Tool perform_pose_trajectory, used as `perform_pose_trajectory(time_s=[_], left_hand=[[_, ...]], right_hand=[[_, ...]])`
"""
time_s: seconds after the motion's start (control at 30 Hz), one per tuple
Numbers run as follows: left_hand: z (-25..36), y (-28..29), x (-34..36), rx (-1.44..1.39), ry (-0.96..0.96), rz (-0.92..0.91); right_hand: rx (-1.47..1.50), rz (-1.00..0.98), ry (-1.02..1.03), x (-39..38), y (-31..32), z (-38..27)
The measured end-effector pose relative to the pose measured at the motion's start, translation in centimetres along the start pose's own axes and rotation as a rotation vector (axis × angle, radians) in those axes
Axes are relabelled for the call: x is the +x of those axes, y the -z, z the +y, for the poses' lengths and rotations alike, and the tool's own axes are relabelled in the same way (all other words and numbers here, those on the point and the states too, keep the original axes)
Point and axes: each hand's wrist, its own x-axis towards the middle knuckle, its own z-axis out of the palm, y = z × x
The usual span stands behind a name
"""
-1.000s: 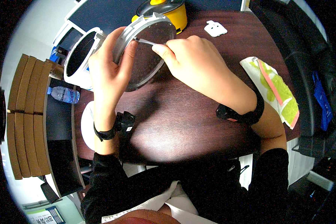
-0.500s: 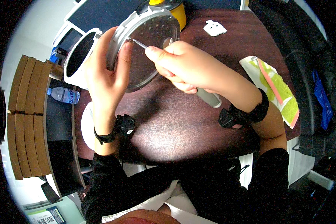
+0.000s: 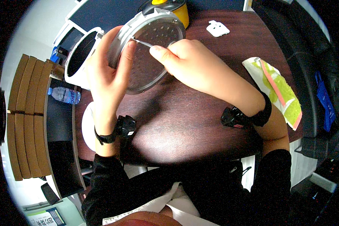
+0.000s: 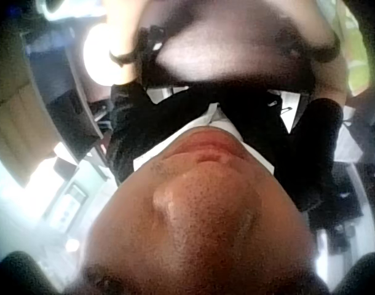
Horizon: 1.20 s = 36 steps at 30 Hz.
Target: The person manipulates a circular metal steamer tray, repeatedly pressing and prying its rim with fingers and a screwdriver. The person rotates the tray and works on different sections of the rim, occasionally flipping the tray over.
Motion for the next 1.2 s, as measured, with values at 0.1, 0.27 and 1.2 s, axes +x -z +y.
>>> perform_pose_trajectory(time_s=[0.1,0.27,1.2], left_hand=[[0.2,-0.1,-0.1,0.008,0.044,-0.036],[0.6,-0.3,-0.3,0.012,0.104,-0.072],[-0.1,0.1,-0.1,-0.021,0.029,0.005]], right_hand=[[-0.292,0.176,0.073,-0.2,-0.2,-0.1],[-0.555,0.311,0.182,-0.9,-0.2,-0.2],[0.650,-0.404,-0.315,0.2,0.6,-0.2]])
